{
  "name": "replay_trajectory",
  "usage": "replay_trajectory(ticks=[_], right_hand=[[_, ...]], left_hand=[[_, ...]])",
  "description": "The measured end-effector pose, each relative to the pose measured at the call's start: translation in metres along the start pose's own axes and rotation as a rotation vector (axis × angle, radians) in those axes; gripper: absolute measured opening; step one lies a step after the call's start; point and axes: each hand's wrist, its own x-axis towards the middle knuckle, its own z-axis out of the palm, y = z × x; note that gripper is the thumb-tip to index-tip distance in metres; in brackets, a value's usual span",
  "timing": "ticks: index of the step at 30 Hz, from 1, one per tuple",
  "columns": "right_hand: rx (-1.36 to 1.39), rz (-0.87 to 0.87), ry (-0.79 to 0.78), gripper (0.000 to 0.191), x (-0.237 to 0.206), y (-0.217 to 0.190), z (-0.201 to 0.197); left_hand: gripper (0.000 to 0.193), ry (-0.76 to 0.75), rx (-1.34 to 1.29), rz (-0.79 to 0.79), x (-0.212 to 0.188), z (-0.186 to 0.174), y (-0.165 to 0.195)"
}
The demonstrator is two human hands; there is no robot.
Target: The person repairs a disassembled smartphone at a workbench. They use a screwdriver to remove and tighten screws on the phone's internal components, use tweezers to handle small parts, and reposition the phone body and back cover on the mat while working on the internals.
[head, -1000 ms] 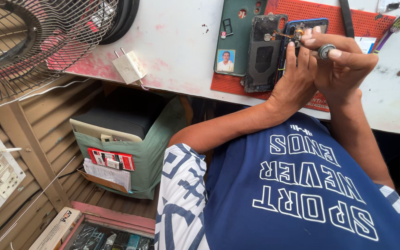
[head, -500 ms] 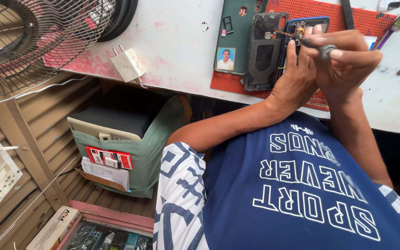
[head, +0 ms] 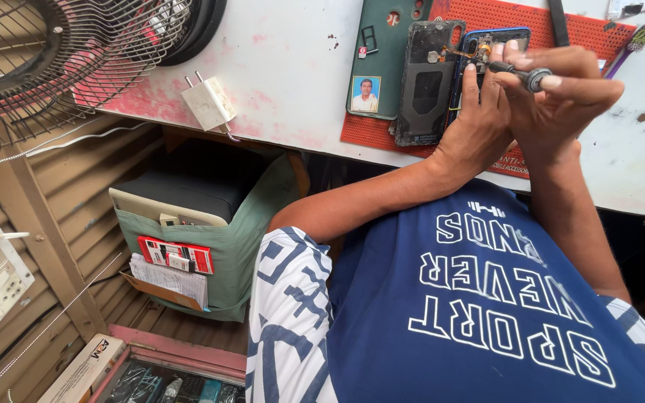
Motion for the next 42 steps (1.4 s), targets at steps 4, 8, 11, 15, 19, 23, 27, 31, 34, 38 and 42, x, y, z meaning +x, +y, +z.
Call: replay_trajectory(ticks=[4,8,11,15,19,23,27,31,34,38,42], right_hand=[[-0.039,-0.051,-0.101,0.042,0.005,0.000,-0.002],[0.058,-0.008,-0.060,0.042,0.003,0.005,-0.001],[0.043,-0.019,0.000,0.040,-0.001,0.009,0.003],[0.042,-0.081,0.115,0.041,-0.001,0.010,0.008],[0.049,-0.133,0.035,0.038,0.008,0.008,0.008],[0.053,-0.077,-0.007,0.041,0.013,0.003,0.008],[0.048,-0.055,-0.008,0.042,0.013,0.001,0.008],[0.032,-0.068,0.002,0.042,0.012,0.002,0.008],[0.020,-0.043,0.005,0.043,0.013,0.000,0.009],[0.006,-0.085,-0.009,0.042,0.016,-0.002,0.009],[-0.091,-0.154,-0.086,0.043,0.016,0.000,0.006]], left_hand=[[0.069,0.115,0.006,-0.060,0.001,-0.001,-0.001],[0.081,-0.034,-0.041,-0.006,0.003,-0.002,-0.002],[0.080,0.004,-0.006,-0.040,0.005,-0.001,-0.002],[0.069,0.105,-0.017,-0.086,0.005,0.001,-0.004],[0.078,0.062,-0.076,-0.063,0.006,0.002,-0.005],[0.073,0.008,-0.062,-0.011,0.007,0.000,-0.007],[0.076,0.021,-0.092,-0.014,0.007,0.000,-0.006],[0.078,0.085,-0.078,-0.053,0.006,0.002,-0.004],[0.078,0.023,-0.097,-0.022,0.007,0.003,-0.004],[0.079,0.015,-0.070,-0.020,0.006,0.002,-0.005],[0.081,0.125,-0.070,-0.073,0.004,0.001,-0.005]])
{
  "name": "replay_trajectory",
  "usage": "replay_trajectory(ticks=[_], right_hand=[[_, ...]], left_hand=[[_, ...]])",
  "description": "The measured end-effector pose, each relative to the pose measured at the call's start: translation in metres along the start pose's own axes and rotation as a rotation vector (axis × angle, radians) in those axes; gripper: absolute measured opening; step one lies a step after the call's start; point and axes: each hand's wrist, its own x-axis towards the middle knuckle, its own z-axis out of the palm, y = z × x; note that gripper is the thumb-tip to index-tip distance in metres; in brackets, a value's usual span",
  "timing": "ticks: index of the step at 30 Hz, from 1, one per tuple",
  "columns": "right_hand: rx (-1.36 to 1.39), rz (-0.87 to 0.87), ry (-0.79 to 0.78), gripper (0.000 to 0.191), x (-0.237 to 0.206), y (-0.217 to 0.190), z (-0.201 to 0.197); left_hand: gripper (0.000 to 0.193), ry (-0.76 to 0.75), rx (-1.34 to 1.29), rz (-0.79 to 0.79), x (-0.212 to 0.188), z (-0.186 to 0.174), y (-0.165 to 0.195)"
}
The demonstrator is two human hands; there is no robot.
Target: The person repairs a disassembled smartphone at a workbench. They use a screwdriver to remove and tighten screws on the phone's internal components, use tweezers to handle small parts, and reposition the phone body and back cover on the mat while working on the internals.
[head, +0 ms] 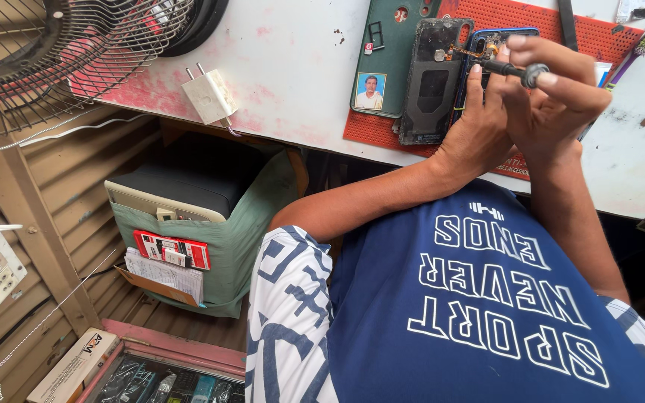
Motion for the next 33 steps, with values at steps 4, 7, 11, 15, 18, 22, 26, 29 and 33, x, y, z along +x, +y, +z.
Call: replay_trajectory(ticks=[4,7,11,15,18,22,26,29,33], right_hand=[[0.127,0.017,-0.034,0.040,-0.003,0.004,0.000],[0.108,0.005,-0.037,0.043,-0.004,0.005,-0.001],[0.124,0.029,-0.100,0.038,-0.001,0.001,-0.004],[0.165,0.026,-0.045,0.047,0.004,-0.003,-0.003],[0.248,0.113,-0.097,0.038,0.008,-0.005,-0.001],[0.225,0.117,-0.072,0.042,0.013,-0.008,-0.001],[0.175,0.084,-0.105,0.041,0.015,-0.011,-0.002],[0.184,0.105,-0.068,0.042,0.011,-0.009,0.002],[0.196,0.093,0.020,0.039,-0.003,-0.001,-0.004]], left_hand=[[0.090,-0.126,-0.021,0.061,0.000,0.002,0.001],[0.072,-0.155,-0.084,0.081,0.000,0.004,0.002],[0.059,0.023,-0.011,0.022,-0.002,0.005,0.002],[0.055,-0.053,0.020,0.058,-0.001,0.005,0.003],[0.072,-0.103,0.025,0.071,0.001,0.004,0.003],[0.074,-0.320,-0.118,0.118,0.001,0.004,0.003],[0.079,0.018,0.040,-0.001,-0.003,0.007,0.004],[0.082,-0.130,0.010,0.060,-0.003,0.010,0.006],[0.086,-0.167,-0.085,0.049,-0.002,0.009,0.005]])
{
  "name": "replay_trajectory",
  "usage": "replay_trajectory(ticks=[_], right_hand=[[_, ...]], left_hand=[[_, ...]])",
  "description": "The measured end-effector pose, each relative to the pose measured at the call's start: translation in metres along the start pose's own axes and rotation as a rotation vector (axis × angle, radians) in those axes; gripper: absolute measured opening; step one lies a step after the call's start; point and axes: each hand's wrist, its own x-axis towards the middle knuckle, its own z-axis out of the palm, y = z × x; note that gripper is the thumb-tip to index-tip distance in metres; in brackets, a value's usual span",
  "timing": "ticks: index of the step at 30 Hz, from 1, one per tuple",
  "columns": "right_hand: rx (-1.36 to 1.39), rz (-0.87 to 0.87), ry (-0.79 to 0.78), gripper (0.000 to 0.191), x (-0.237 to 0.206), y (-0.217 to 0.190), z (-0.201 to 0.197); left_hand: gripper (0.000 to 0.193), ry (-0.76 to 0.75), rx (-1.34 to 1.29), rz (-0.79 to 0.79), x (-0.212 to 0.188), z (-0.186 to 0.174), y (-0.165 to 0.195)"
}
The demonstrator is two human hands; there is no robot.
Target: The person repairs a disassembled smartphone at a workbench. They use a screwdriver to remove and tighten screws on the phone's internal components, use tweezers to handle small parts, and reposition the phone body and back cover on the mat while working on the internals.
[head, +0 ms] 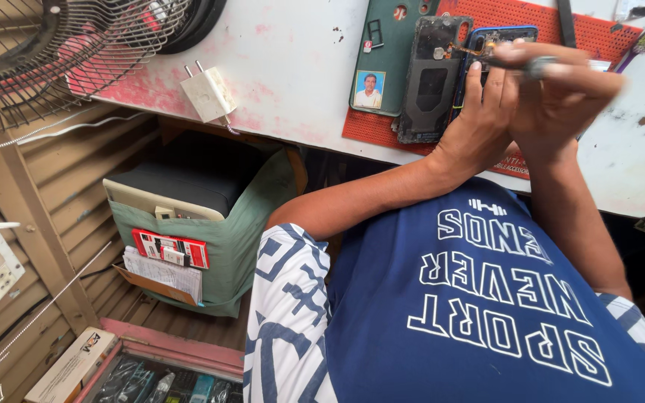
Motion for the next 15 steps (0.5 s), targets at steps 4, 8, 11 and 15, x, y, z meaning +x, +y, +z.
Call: replay_trajectory(ticks=[4,8,11,15], right_hand=[[0.045,0.345,0.394,0.015,-0.015,0.003,-0.035],[0.032,0.635,0.348,0.021,-0.029,-0.004,-0.068],[-0.126,0.725,0.231,0.017,-0.039,-0.009,-0.067],[-0.319,0.745,0.038,0.007,-0.042,-0.016,-0.053]], left_hand=[[0.092,0.041,-0.058,-0.044,-0.001,-0.012,-0.007],[0.082,0.067,-0.223,-0.040,-0.004,-0.029,-0.021],[0.067,0.141,-0.372,0.002,-0.010,-0.041,-0.035],[0.049,0.188,-0.471,-0.002,-0.023,-0.054,-0.044]])
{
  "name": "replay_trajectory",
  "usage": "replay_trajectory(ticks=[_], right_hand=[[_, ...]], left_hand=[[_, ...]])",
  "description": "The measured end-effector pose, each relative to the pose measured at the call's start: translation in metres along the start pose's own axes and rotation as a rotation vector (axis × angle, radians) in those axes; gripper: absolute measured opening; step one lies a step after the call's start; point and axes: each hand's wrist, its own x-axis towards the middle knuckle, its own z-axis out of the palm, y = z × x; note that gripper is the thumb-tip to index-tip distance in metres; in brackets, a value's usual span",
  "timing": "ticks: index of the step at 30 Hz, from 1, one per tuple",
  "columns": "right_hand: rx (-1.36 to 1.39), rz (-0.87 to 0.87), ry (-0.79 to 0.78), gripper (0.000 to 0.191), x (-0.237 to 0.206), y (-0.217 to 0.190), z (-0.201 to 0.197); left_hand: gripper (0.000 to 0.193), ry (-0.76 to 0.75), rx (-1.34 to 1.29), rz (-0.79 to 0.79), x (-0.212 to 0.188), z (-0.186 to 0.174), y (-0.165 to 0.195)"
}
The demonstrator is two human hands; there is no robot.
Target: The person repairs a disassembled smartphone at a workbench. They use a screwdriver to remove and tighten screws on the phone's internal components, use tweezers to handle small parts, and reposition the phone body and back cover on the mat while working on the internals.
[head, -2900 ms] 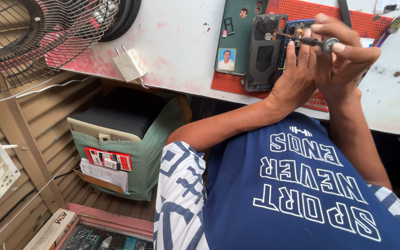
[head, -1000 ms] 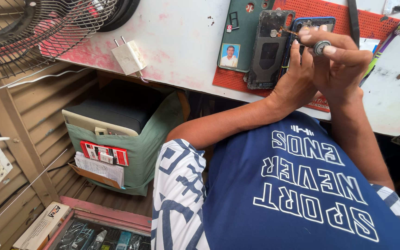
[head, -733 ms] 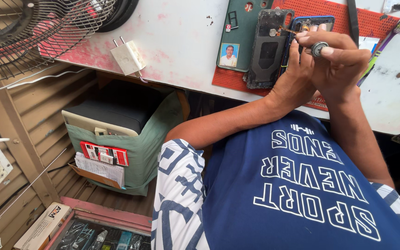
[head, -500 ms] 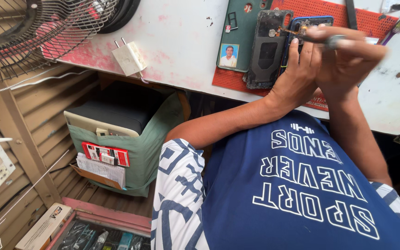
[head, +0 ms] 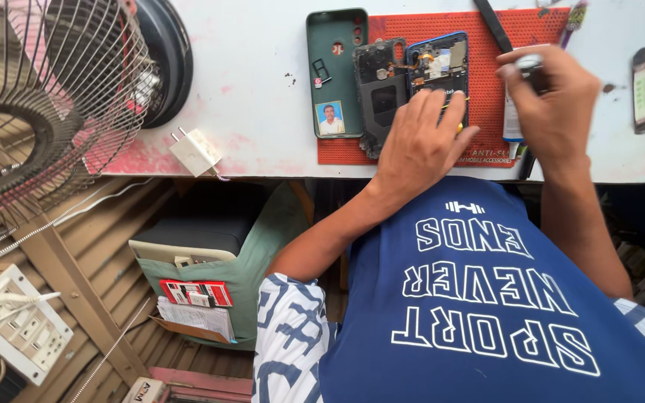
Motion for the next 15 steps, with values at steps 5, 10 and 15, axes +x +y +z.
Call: replay_trajectory(ticks=[5,10,15], right_hand=[[-0.095,-0.057,-0.024,0.011,0.002,-0.017,0.009],[0.145,0.056,0.001,0.026,0.003,-0.038,0.001],[-0.008,0.017,-0.022,0.041,-0.011,-0.056,0.007]], left_hand=[[0.044,0.045,0.069,-0.020,0.003,-0.001,-0.005],[0.045,0.065,0.088,-0.054,0.008,0.002,-0.011],[0.043,0.060,0.080,-0.088,0.007,-0.002,-0.016]])
